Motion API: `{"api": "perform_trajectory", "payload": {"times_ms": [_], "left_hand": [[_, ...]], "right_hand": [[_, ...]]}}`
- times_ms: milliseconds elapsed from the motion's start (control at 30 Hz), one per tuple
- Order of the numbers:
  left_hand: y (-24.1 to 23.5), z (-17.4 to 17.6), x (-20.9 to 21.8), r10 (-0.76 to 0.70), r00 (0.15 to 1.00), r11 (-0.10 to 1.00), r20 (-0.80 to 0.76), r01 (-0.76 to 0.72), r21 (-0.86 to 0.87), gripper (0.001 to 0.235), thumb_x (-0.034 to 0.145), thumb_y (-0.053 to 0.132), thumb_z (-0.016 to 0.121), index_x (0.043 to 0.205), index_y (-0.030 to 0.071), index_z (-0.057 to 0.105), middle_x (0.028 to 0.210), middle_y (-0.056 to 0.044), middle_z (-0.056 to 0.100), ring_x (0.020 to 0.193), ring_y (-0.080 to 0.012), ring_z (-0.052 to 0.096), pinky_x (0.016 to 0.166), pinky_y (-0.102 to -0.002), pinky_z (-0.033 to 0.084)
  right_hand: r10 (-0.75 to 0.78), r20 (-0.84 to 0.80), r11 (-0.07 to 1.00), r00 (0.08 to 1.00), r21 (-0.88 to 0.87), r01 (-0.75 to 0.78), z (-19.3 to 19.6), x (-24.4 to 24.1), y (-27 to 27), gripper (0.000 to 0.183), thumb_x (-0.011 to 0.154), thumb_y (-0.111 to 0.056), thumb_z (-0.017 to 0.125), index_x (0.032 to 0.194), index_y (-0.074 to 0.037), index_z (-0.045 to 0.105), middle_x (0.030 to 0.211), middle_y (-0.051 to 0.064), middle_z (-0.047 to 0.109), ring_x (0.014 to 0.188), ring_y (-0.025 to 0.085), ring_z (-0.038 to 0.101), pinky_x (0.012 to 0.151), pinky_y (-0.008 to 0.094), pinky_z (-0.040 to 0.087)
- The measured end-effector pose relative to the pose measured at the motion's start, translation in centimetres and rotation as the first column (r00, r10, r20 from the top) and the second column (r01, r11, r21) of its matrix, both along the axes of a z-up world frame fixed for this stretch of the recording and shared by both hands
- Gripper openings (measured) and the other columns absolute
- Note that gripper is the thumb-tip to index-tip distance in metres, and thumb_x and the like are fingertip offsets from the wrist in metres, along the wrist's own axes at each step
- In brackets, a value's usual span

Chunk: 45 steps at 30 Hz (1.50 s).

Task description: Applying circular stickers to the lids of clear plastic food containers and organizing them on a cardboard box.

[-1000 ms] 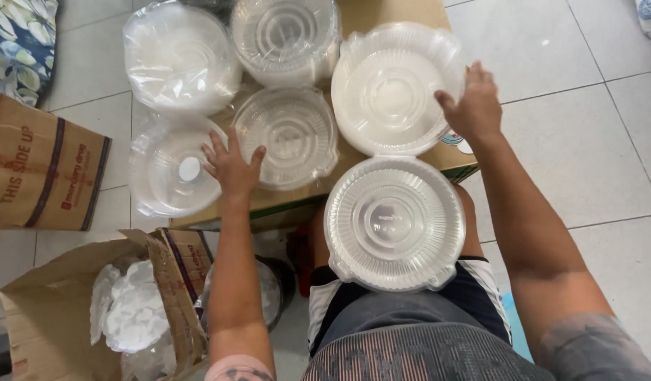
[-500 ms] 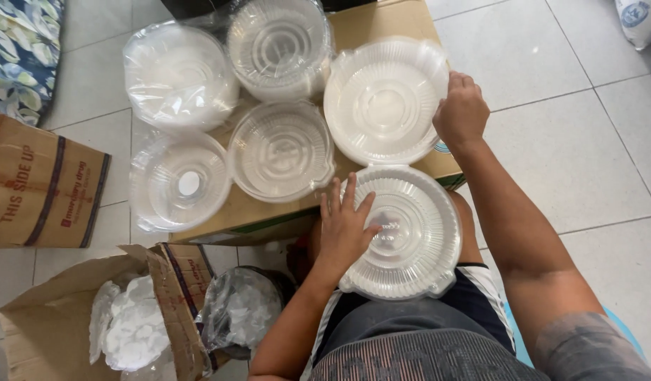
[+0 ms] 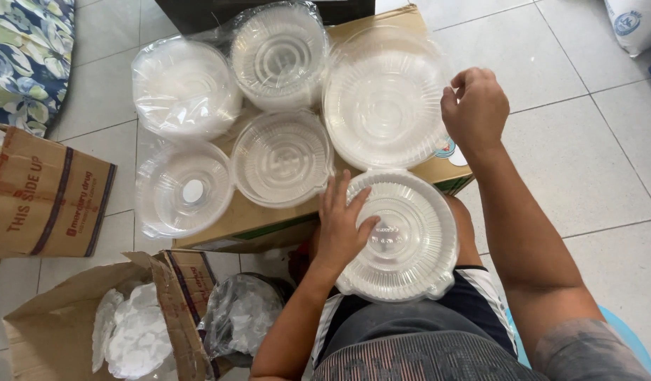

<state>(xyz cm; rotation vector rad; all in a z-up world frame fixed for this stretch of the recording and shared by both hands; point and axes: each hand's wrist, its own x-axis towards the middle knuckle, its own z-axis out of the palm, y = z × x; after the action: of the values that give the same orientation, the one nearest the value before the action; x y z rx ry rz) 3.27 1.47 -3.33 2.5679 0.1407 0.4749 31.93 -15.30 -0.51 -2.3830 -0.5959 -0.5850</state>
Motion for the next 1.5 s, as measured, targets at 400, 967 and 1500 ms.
{"api": "perform_trajectory", "payload": {"times_ms": [400,967,1500], "left_hand": [[-0.1,15.0,-5.3,-0.199,0.776,0.967,0.599,0.256,-0.010,0.120,0.063,0.076,0.075,0.146,-0.004,0.047,0.159,-0.035,0.033,0.153,-0.0593,0.023,0.125,-0.072,0.021],[-5.0,2.1,-3.8,-0.180,0.935,0.936,-0.305,0.258,0.239,0.090,0.092,0.077,0.046,0.162,0.021,0.033,0.171,-0.018,0.015,0.155,-0.0486,0.002,0.118,-0.069,0.001],[-5.6,8.2,2.4,-0.095,0.913,0.965,0.397,0.182,-0.188,0.050,0.090,0.031,0.080,0.132,0.007,0.068,0.123,-0.010,0.068,0.110,-0.0302,0.069,0.098,-0.042,0.055]], "right_hand": [[0.537,0.106,0.769,0.837,0.346,-0.537,2.8,-16.1,-10.0,0.015,0.088,0.003,0.072,0.099,-0.005,0.076,0.106,0.015,0.073,0.097,0.034,0.070,0.084,0.040,0.057],[-0.141,-0.476,0.977,0.868,-0.206,0.046,-14.0,-0.5,-9.2,0.067,0.086,-0.045,0.085,0.135,-0.002,0.068,0.121,0.024,0.062,0.114,0.048,0.065,0.093,0.053,0.054],[0.352,-0.262,0.849,0.899,0.494,-0.189,-3.0,-10.2,-10.8,0.009,0.095,-0.001,0.081,0.102,-0.005,0.077,0.089,0.012,0.071,0.088,0.024,0.072,0.083,0.038,0.057]]}}
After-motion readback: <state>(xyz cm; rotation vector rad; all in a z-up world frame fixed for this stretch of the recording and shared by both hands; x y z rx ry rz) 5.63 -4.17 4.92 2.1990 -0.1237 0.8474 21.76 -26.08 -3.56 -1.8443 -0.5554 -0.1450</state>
